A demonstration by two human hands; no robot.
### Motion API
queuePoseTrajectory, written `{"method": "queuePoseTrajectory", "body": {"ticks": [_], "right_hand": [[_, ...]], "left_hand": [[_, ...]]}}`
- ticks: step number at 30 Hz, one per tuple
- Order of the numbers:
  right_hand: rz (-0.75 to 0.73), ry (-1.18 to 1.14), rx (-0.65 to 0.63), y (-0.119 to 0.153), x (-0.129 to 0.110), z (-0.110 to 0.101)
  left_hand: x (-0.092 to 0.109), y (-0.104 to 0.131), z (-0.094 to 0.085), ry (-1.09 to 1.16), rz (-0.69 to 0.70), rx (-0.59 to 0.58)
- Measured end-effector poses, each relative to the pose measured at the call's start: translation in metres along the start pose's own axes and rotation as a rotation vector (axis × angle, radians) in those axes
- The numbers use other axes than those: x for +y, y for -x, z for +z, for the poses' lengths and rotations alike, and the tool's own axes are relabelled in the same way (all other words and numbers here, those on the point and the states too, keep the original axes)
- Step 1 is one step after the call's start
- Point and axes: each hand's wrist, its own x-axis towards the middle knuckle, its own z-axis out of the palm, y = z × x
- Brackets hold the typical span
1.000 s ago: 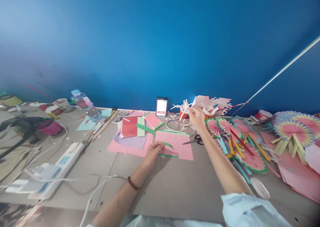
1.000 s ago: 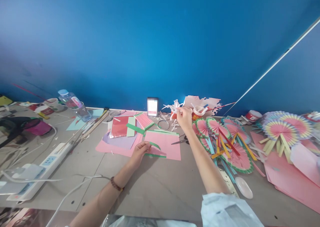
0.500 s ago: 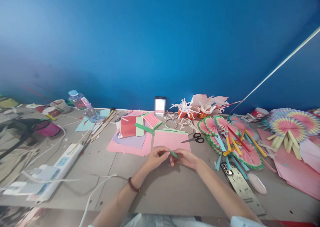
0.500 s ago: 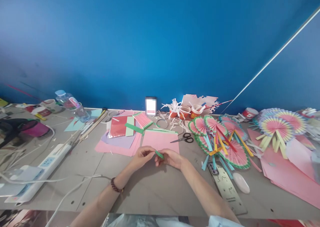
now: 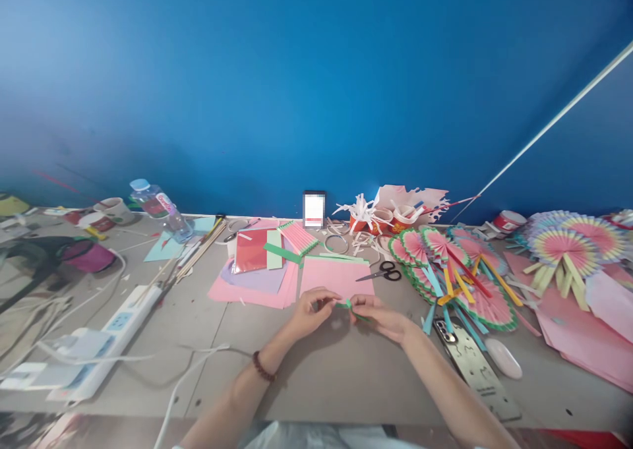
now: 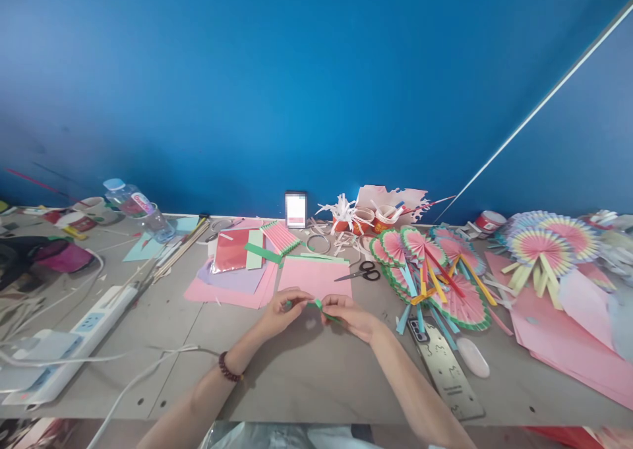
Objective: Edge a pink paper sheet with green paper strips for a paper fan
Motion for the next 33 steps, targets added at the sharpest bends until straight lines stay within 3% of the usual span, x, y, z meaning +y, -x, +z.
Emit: {"method": "queuePoseTrajectory", "body": {"ticks": [6,10,14,21,33], "right_hand": [[-0.079,0.436,0.224,0.004,-0.012,-0.026],[-0.068,0.755,0.222,-0.003,-0.012,-0.037],[-0.067,0.952,0.18,-0.018,-0.008,-0.04],[-0.01,1.124,0.148,-0.031,-0.007,-0.04],[0.056,1.168,0.168,-0.033,-0.003,-0.04]], "left_hand": [[-0.009,0.004,0.01,-0.425,0.186,-0.082],[-0.016,0.007,0.02,-0.631,0.226,-0.133],[-0.019,0.007,0.023,-0.696,0.228,-0.133],[-0.024,0.007,0.022,-0.701,0.219,-0.11],[-0.02,0.007,0.023,-0.75,0.189,-0.147]]}}
